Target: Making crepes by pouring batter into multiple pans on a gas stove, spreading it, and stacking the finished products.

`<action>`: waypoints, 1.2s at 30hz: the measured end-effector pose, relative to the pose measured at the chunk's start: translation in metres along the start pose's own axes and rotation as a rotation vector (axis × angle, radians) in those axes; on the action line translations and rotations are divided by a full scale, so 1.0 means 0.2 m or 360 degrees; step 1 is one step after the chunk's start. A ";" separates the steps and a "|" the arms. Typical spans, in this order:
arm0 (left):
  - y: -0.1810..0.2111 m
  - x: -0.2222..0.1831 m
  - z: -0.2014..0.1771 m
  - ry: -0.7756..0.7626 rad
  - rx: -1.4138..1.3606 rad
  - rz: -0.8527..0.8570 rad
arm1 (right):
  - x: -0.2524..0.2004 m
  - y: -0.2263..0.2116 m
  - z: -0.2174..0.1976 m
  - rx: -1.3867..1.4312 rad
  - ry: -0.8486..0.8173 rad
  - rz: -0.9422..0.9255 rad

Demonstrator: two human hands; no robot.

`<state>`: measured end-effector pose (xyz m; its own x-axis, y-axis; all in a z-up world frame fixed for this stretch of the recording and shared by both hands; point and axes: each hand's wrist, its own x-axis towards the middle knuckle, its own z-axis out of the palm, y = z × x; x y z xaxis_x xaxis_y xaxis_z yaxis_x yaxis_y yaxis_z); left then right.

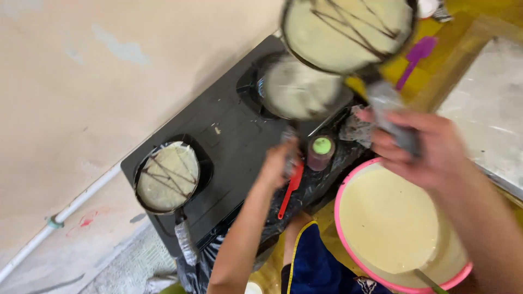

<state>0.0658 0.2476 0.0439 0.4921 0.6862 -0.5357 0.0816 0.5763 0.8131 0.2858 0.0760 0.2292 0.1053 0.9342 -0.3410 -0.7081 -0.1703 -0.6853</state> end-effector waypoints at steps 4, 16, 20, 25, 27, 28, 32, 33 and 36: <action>0.12 0.18 -0.14 0.0156 -0.0225 0.0117 | -0.47 0.12 -0.59 -0.0110 0.0276 -0.0027; 0.02 0.44 -0.49 0.0368 -0.0113 0.0027 | -1.48 0.61 -1.54 0.0261 0.1123 -0.0359; 0.07 0.07 -0.26 0.1356 0.0236 0.0545 | -1.50 0.41 -1.85 -0.0842 0.1853 -0.0428; -0.11 -0.43 -0.10 0.1661 0.1914 0.1594 | -1.49 0.43 -2.33 -0.3872 0.2864 0.0272; -0.22 -0.46 -0.13 0.1612 0.1774 0.1605 | -1.46 0.44 -2.40 -0.3903 0.2820 0.0017; -0.28 -0.49 -0.15 0.1550 0.1631 0.1622 | -1.45 0.45 -2.42 -0.3914 0.2781 -0.0224; -0.44 -0.52 -0.29 0.1380 0.1207 0.1688 | -1.45 0.35 -2.36 -0.3591 0.2709 0.0246; -0.46 -0.51 -0.29 0.1256 0.0977 0.1726 | -1.46 0.33 -2.33 -0.3777 0.2853 0.0075; -0.39 -0.71 0.25 0.0920 0.1031 0.1725 | -1.40 0.22 -2.00 -0.3556 0.2857 -0.0326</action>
<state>0.0339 0.0827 0.0672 0.1561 0.8299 0.5356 0.3552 -0.5532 0.7535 0.5054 -0.3180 0.0367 0.7520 0.3567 0.5542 0.2465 -0.9321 0.2655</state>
